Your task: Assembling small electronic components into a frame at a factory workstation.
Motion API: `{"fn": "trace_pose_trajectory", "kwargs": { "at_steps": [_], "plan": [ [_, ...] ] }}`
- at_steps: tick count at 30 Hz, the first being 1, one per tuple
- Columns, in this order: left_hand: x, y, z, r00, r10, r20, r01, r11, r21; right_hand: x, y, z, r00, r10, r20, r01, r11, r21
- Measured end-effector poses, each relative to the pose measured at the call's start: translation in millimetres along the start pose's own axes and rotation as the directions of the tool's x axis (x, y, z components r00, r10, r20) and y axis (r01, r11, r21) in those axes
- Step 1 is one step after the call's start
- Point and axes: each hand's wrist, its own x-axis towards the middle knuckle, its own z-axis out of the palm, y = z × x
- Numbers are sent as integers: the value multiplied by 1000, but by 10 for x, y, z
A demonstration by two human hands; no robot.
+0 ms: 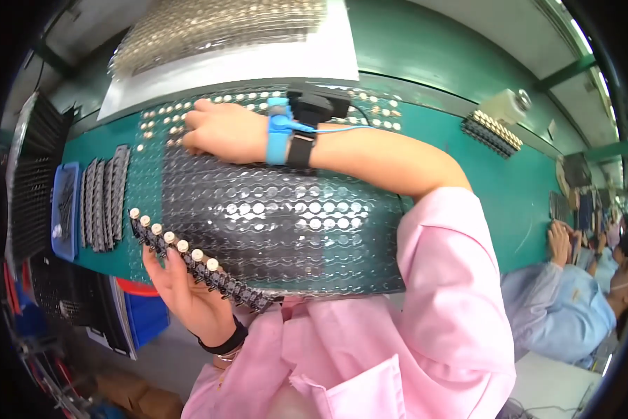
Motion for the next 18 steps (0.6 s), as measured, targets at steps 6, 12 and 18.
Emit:
{"fn": "trace_pose_trajectory", "kwargs": {
  "at_steps": [6, 12, 18],
  "plan": [
    [-1, -27, 59, 999, -39, 25, 38, 999, 34, -74, 8, -69, 998, -10, -57, 8, 999, -38],
    [-7, -29, 34, 1000, -17, -20, 18, 999, 34, -202, -386, -550, 962, 216, 170, -273, 808, 522],
    [33, -53, 56, 996, -64, 58, 70, 992, -105, -579, -700, -724, 874, 228, 430, -481, 269, 834]
  ]
}}
